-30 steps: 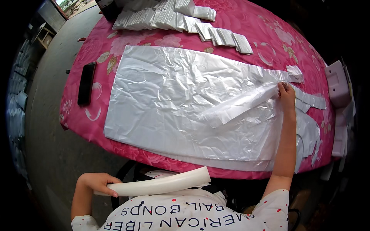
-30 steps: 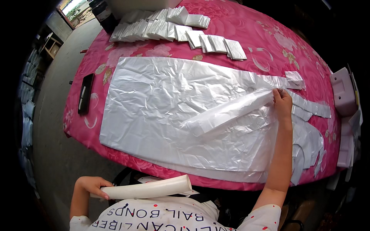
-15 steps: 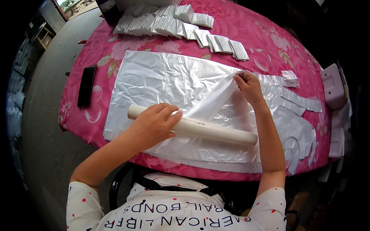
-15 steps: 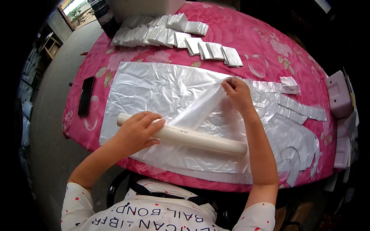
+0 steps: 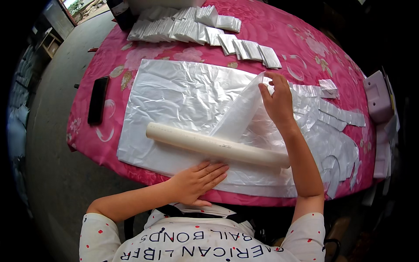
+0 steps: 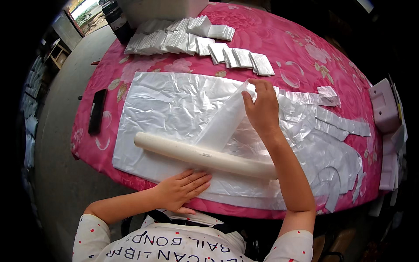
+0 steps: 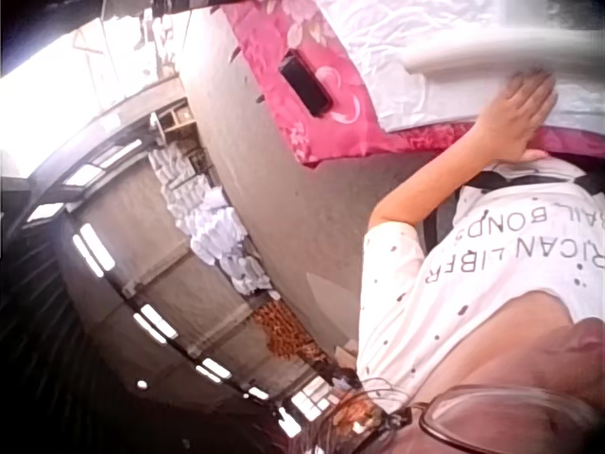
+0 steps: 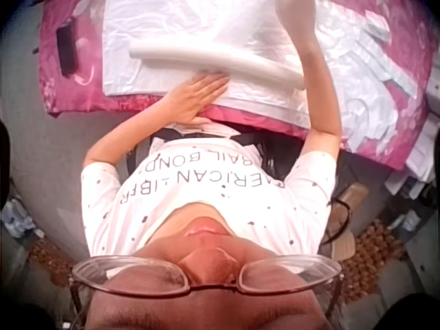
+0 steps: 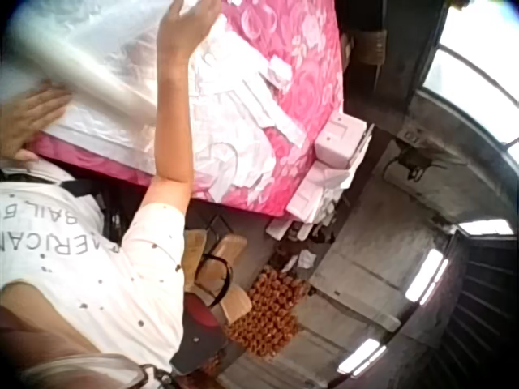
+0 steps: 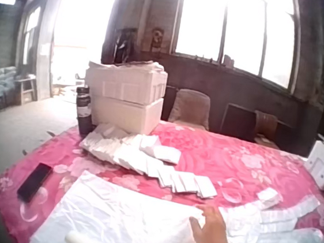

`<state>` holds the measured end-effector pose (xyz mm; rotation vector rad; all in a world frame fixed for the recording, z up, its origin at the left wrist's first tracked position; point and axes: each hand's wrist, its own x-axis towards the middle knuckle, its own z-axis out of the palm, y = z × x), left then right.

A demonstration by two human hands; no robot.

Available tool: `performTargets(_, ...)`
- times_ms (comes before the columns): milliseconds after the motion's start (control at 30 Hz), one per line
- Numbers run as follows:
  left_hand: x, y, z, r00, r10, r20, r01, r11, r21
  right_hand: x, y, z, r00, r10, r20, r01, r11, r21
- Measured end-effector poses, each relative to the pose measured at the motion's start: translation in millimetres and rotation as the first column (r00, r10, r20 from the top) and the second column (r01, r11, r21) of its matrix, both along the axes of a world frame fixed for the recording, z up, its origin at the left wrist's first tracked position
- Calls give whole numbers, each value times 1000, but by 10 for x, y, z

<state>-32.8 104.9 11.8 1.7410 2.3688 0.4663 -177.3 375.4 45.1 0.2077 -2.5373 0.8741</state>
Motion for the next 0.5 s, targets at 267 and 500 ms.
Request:
performTargets(267,326,166,-80,989,130,-75,-132,991,-25,1313,-659,147,878,410,248,-460,866,197)
performTargets(500,372,185,-74,982,141,-129,-149,987,-55,1264,-425,11,933,262,249,-321,916,239)
